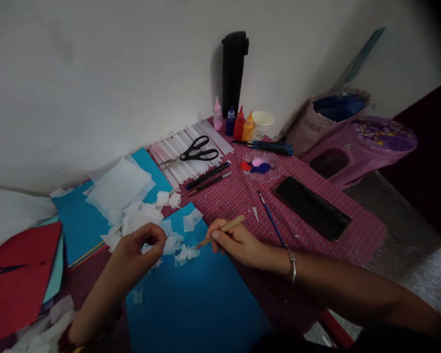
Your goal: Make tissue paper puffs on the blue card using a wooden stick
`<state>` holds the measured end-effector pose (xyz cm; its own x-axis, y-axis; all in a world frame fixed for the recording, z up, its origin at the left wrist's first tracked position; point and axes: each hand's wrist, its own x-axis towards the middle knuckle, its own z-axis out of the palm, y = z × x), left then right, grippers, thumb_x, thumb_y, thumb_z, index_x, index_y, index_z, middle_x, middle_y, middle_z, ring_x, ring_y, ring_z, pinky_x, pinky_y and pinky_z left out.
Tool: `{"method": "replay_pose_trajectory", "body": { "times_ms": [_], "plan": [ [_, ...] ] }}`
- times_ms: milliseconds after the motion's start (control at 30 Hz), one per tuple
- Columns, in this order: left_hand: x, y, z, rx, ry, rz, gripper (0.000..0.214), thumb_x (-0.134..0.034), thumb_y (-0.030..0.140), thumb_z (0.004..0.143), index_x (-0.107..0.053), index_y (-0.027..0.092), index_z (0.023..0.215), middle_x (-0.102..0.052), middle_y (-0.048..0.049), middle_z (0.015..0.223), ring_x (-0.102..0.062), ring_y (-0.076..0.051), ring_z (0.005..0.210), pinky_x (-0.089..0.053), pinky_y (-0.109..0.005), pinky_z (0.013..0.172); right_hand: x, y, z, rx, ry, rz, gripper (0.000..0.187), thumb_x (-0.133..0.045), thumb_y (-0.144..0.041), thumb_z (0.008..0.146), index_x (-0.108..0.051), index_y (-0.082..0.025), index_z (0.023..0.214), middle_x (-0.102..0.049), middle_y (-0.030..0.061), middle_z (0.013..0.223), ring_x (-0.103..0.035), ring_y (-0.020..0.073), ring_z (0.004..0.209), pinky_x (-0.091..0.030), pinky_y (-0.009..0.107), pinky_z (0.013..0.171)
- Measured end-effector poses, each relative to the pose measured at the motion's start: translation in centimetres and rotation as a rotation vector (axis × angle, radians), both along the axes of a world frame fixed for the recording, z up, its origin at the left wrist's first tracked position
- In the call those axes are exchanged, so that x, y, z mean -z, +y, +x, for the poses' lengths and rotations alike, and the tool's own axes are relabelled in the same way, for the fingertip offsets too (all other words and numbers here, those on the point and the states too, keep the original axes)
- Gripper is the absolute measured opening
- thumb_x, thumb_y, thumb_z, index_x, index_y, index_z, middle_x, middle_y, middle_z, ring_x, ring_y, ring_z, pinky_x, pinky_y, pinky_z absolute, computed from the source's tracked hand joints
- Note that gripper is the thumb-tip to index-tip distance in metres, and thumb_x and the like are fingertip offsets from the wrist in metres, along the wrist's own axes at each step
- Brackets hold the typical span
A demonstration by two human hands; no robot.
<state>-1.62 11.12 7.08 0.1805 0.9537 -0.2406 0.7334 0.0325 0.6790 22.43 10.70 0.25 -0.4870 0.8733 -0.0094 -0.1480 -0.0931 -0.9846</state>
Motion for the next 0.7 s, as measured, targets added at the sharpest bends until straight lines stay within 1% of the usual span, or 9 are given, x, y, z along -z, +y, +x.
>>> {"method": "replay_pose_trajectory", "body": {
  "times_ms": [67, 133, 167, 233, 300, 367, 433, 567, 700],
  "plan": [
    [0.4, -0.6, 0.0, -0.035, -0.007, -0.020, 0.011, -0.049, 0.027, 0.076, -0.052, 0.020, 0.068, -0.056, 0.0020, 0.067, -0.053, -0.014, 0.063, -0.043, -0.024, 0.060, 0.1, 0.0, -0.1, 0.025, 0.021, -0.031, 0.019, -0.044, -0.032, 0.092, -0.054, -0.016, 0.088, -0.055, -0.0019, 0.065, -0.048, 0.0088, 0.052, -0.039, 0.021, 0.049],
    [1.2, -0.4, 0.3, -0.045, 0.090, 0.064, 0.013, -0.049, 0.029, 0.078, -0.055, 0.020, 0.071, -0.058, 0.0010, 0.068, -0.054, -0.015, 0.063, -0.044, -0.026, 0.062, 0.1, 0.0, -0.2, 0.044, 0.029, -0.046, 0.020, -0.044, -0.033, 0.092, -0.054, -0.016, 0.089, -0.055, -0.0019, 0.065, -0.048, 0.0088, 0.052, -0.038, 0.021, 0.048],
    [1.7, 0.1, 0.4, -0.018, 0.159, 0.128, 0.014, -0.049, 0.029, 0.079, -0.057, 0.019, 0.074, -0.059, -0.0003, 0.071, -0.056, -0.016, 0.067, -0.045, -0.028, 0.065, 0.1, 0.1, -0.2, 0.047, 0.026, -0.046, 0.020, -0.043, -0.033, 0.092, -0.054, -0.017, 0.089, -0.055, -0.0019, 0.065, -0.047, 0.0087, 0.051, -0.038, 0.021, 0.048],
    [2.6, 1.4, 0.9, 0.092, 0.284, 0.253, 0.016, -0.050, 0.029, 0.079, -0.061, 0.018, 0.082, -0.063, -0.0045, 0.079, -0.058, -0.021, 0.078, -0.045, -0.034, 0.075, 0.0, 0.1, -0.2, 0.042, 0.011, -0.032, 0.020, -0.043, -0.033, 0.092, -0.053, -0.017, 0.088, -0.055, -0.0019, 0.065, -0.047, 0.0086, 0.051, -0.038, 0.022, 0.049],
    [3.4, 2.9, 1.4, 0.216, 0.372, 0.308, 0.021, -0.050, 0.026, 0.079, -0.062, 0.016, 0.093, -0.064, -0.0085, 0.088, -0.058, -0.025, 0.087, -0.044, -0.038, 0.082, -0.2, 0.2, -0.1, 0.034, -0.006, 0.006, 0.020, -0.043, -0.032, 0.092, -0.053, -0.017, 0.085, -0.054, -0.0016, 0.066, -0.047, 0.0086, 0.052, -0.038, 0.022, 0.050],
    [3.9, 4.2, 1.9, 0.290, 0.431, 0.287, 0.027, -0.051, 0.024, 0.077, -0.061, 0.016, 0.101, -0.063, -0.0104, 0.095, -0.057, -0.026, 0.093, -0.043, -0.040, 0.086, -0.5, 0.2, 0.1, 0.030, -0.032, 0.048, 0.021, -0.043, -0.032, 0.092, -0.052, -0.017, 0.081, -0.054, -0.0012, 0.067, -0.047, 0.0088, 0.054, -0.038, 0.023, 0.051],
    [4.2, 5.0, 2.5, 0.322, 0.461, 0.230, 0.029, -0.052, 0.022, 0.075, -0.061, 0.016, 0.103, -0.062, -0.0103, 0.096, -0.057, -0.026, 0.094, -0.043, -0.040, 0.086, -0.8, 0.3, 0.2, 0.020, -0.051, 0.067, 0.022, -0.043, -0.032, 0.092, -0.051, -0.017, 0.079, -0.053, -0.0010, 0.068, -0.046, 0.0088, 0.054, -0.037, 0.023, 0.051],
    [4.2, 5.6, 3.0, 0.336, 0.452, 0.152, 0.021, -0.051, 0.021, 0.072, -0.060, 0.016, 0.091, -0.061, -0.0066, 0.086, -0.058, -0.022, 0.082, -0.044, -0.035, 0.077, -1.0, 0.4, 0.4, 0.007, -0.059, 0.068, 0.022, -0.042, -0.033, 0.093, -0.051, -0.017, 0.081, -0.054, -0.0011, 0.067, -0.047, 0.0096, 0.056, -0.038, 0.023, 0.053],
    [4.1, 6.1, 3.2, 0.335, 0.438, 0.092, 0.009, -0.050, 0.020, 0.069, -0.057, 0.018, 0.076, -0.059, -0.0030, 0.075, -0.056, -0.020, 0.073, -0.041, -0.031, 0.069, -0.8, 0.3, 0.3, 0.012, -0.059, 0.085, 0.022, -0.042, -0.032, 0.093, -0.051, -0.017, 0.079, -0.053, -0.0008, 0.067, -0.047, 0.0093, 0.056, -0.037, 0.022, 0.052]
  ]
}}
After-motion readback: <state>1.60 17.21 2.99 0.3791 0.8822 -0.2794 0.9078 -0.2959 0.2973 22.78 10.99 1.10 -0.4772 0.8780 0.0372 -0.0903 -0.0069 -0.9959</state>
